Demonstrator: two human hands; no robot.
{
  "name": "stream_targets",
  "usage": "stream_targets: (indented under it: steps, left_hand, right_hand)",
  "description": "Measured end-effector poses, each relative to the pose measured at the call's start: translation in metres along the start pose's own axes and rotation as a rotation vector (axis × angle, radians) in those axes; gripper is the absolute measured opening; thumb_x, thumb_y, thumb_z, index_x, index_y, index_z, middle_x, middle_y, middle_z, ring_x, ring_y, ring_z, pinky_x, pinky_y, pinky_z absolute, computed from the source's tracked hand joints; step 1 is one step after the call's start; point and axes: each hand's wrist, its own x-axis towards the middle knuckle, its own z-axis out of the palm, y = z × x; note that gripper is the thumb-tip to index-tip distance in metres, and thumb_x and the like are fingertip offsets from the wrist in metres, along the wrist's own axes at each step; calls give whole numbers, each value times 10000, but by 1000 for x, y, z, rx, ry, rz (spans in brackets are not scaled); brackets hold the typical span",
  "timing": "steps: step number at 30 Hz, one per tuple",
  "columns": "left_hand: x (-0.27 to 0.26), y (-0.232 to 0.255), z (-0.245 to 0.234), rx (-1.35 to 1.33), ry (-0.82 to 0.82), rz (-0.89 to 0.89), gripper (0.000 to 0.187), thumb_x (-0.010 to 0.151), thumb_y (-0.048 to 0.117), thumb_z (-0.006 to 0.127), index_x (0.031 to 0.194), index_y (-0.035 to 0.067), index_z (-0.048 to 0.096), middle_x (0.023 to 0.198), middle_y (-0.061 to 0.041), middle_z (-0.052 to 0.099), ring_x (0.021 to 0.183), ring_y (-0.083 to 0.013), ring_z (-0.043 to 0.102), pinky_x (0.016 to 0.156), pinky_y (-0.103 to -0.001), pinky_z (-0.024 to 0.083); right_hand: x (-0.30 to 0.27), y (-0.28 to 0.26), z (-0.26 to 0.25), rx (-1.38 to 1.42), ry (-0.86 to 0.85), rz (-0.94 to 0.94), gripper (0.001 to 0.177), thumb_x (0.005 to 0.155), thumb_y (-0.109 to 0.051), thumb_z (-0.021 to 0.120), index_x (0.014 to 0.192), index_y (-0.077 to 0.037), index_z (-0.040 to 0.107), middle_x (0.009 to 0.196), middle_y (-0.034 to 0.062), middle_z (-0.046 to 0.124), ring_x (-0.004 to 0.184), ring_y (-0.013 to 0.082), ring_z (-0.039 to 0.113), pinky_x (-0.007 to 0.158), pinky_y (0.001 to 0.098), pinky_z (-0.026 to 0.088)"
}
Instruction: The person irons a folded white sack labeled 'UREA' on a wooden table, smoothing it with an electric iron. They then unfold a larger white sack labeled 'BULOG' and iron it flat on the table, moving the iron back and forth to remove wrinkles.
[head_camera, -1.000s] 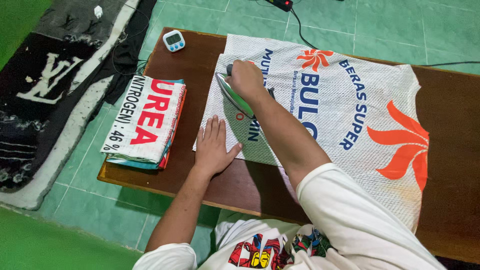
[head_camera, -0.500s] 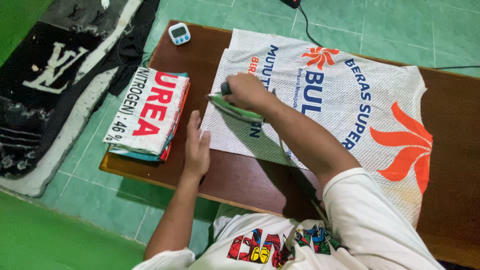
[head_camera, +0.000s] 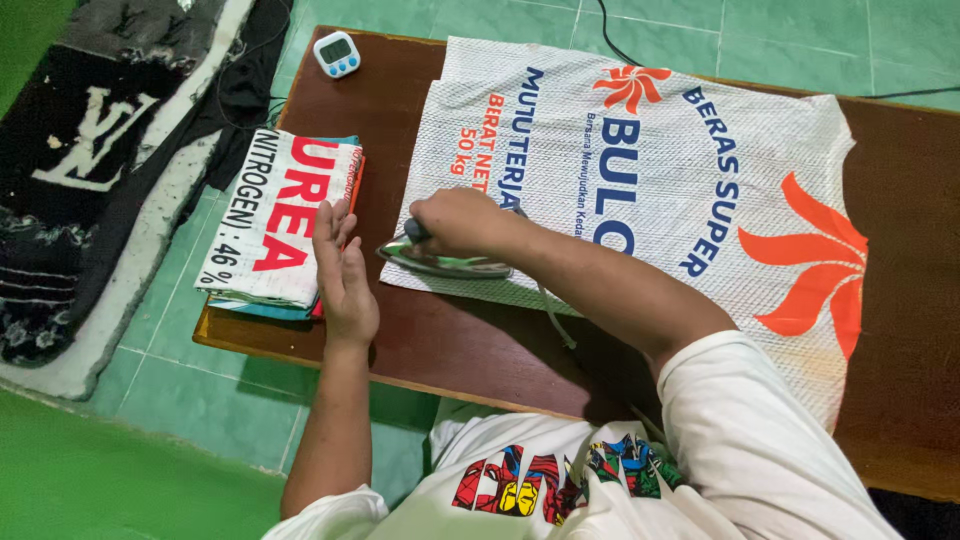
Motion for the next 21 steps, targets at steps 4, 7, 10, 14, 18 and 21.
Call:
stream_targets:
  steps: [4,7,10,14,18,21]
  left_hand:
    - [0,2,1,15,2,-1,664,1132,418,399,1658,54,220,1669,-190,374,1507,-340,429,1231,-482,362]
    - [-1,6,5,36,-17,9,649,1131,417,400,1645,52,246,1656,-178,381,1488,-325,434,1221,-474,367]
    - [3,12,8,65,-36,41,629,1127,418,412,1628,54,299,1625,-166,419,1475,-306,447,1216,-462,376]
    - [12,18,16,91,-82,43,586,1127,384,401,1579,14,376,1604,-164,434,1459,-295,454,1210,-440,377]
    - [27,2,38,159,-148,96,537,1137,331,390,1542,-21,421,1567,-191,462,1436,-307,481,1221,-424,381]
    - [38,-25,60,284,-247,76,517,1121,298,395,1517,-31,438,1539,-229,485,1446,-346,482,1227,-447,369]
  right_hand:
    - [-8,-10,7,-8,7,-38,462,849,-509,762,946,-63,696,864,174,725,861,395,705,740,514,547]
    - [-14,-13,9,-8,25,-41,463,859,-497,759,971,-54,683,858,186,721,849,404,701,733,516,546]
    - [-24,-8,10,2,27,-37,452,866,-475,763,983,-47,679,857,193,720,846,414,697,736,520,541]
    - [-38,1,10,16,-3,-11,386,815,-399,782,980,-62,693,864,175,732,855,391,712,748,511,544]
    - [-59,16,4,25,5,59,371,808,-362,787,1005,-63,687,875,174,726,846,381,712,738,506,546]
    - [-77,34,-3,12,103,80,405,811,-376,802,1033,-58,684,876,186,729,865,397,698,741,518,535]
